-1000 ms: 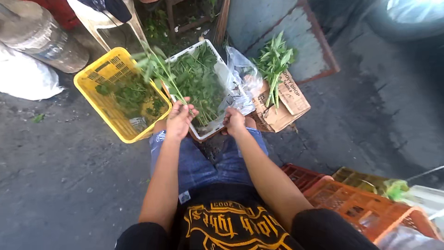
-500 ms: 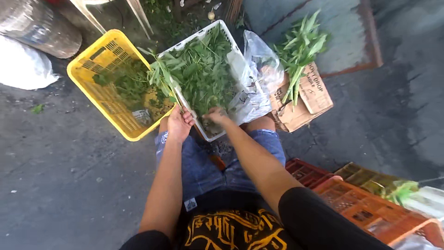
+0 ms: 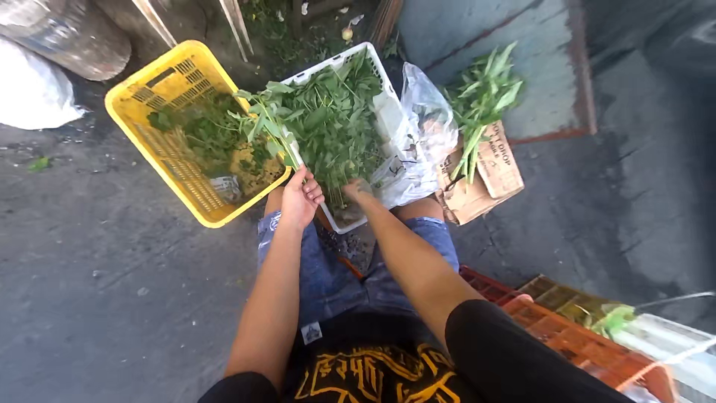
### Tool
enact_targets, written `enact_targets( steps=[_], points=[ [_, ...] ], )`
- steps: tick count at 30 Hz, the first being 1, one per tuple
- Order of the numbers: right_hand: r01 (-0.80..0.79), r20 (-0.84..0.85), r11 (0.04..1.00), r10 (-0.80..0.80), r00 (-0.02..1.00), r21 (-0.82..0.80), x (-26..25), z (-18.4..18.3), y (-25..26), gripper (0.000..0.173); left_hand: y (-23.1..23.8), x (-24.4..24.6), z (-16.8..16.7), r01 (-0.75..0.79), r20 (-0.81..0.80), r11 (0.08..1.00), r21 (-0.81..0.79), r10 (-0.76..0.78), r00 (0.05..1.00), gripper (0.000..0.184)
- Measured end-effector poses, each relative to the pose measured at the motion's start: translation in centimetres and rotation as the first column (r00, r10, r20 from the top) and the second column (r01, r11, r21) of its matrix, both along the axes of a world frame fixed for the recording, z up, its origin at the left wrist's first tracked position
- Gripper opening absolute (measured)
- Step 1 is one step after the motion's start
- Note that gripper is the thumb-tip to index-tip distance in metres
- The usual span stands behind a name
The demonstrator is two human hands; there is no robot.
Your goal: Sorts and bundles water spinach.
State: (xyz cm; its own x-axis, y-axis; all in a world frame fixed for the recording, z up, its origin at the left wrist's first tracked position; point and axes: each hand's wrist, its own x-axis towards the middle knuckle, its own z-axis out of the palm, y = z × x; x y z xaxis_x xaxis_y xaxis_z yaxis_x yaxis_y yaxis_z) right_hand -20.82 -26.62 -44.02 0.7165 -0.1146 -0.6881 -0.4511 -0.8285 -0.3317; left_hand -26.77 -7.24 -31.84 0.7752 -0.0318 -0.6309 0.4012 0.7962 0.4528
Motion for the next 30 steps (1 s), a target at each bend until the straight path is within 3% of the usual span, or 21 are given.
enact_targets(
  steps=[1, 3, 7, 9, 12, 15, 17, 22, 25, 30],
  points=[
    [0.007, -0.102, 0.999, -0.003, 0.995, 0.031, 1.1, 1.4, -0.2, 0.043, 0.1, -0.1, 0.0, -0.002, -0.005, 1.000, 0.004, 0.002, 1.000, 0.039],
    [0.005, -0.125, 0.998, 0.003, 0.992, 0.060, 1.5, 2.3, -0.6, 0.048, -0.1, -0.3, 0.2, -0.007, -0.023, 1.000, 0.011, 0.007, 1.000, 0.038],
    [-0.044, -0.155, 0.996, 0.056, 0.986, 0.077, 1.1, -0.3, -0.5, 0.055, -1.1, -0.5, -0.4, -0.006, -0.050, 1.000, -0.011, 0.006, 0.999, 0.039],
    [0.094, -0.178, 0.988, -0.072, 0.981, 0.122, 1.4, -0.2, 0.3, 0.056, -1.4, -1.0, -0.2, 0.026, -0.059, 1.000, -0.002, -0.026, 0.998, 0.039],
    [0.410, -0.235, 0.876, -0.355, 0.905, 0.254, 1.9, 0.1, 0.3, 0.058, -1.5, -2.2, 0.2, 0.069, -0.052, 0.998, 0.015, -0.068, 0.996, 0.034],
    [0.484, -0.330, 0.798, -0.376, 0.866, 0.361, 2.7, 3.8, -0.6, 0.054, -1.0, -2.3, 0.3, 0.054, -0.024, 0.998, 0.042, -0.053, 0.998, 0.035],
    [0.451, -0.345, 0.809, -0.330, 0.879, 0.377, 3.4, 6.6, -1.7, 0.047, -0.8, -1.9, 0.3, 0.027, -0.034, 0.998, 0.055, -0.025, 0.999, 0.037],
    [0.345, -0.297, 0.868, -0.244, 0.923, 0.358, 4.3, 9.4, -4.5, 0.045, -1.7, -1.6, 0.4, 0.023, -0.053, 0.999, 0.046, -0.021, 0.998, 0.036],
    [0.253, -0.238, 0.898, -0.173, 0.956, 0.361, 4.4, 11.9, -5.3, 0.038, -2.4, -2.1, 0.8, 0.058, -0.043, 0.996, 0.068, -0.056, 0.998, 0.034],
    [0.088, -0.100, 0.903, -0.050, 0.994, 0.420, 5.1, 16.1, -6.1, 0.041, -3.1, -3.2, 0.0, 0.096, -0.053, 0.991, 0.094, -0.091, 0.994, 0.034]
  ],
)
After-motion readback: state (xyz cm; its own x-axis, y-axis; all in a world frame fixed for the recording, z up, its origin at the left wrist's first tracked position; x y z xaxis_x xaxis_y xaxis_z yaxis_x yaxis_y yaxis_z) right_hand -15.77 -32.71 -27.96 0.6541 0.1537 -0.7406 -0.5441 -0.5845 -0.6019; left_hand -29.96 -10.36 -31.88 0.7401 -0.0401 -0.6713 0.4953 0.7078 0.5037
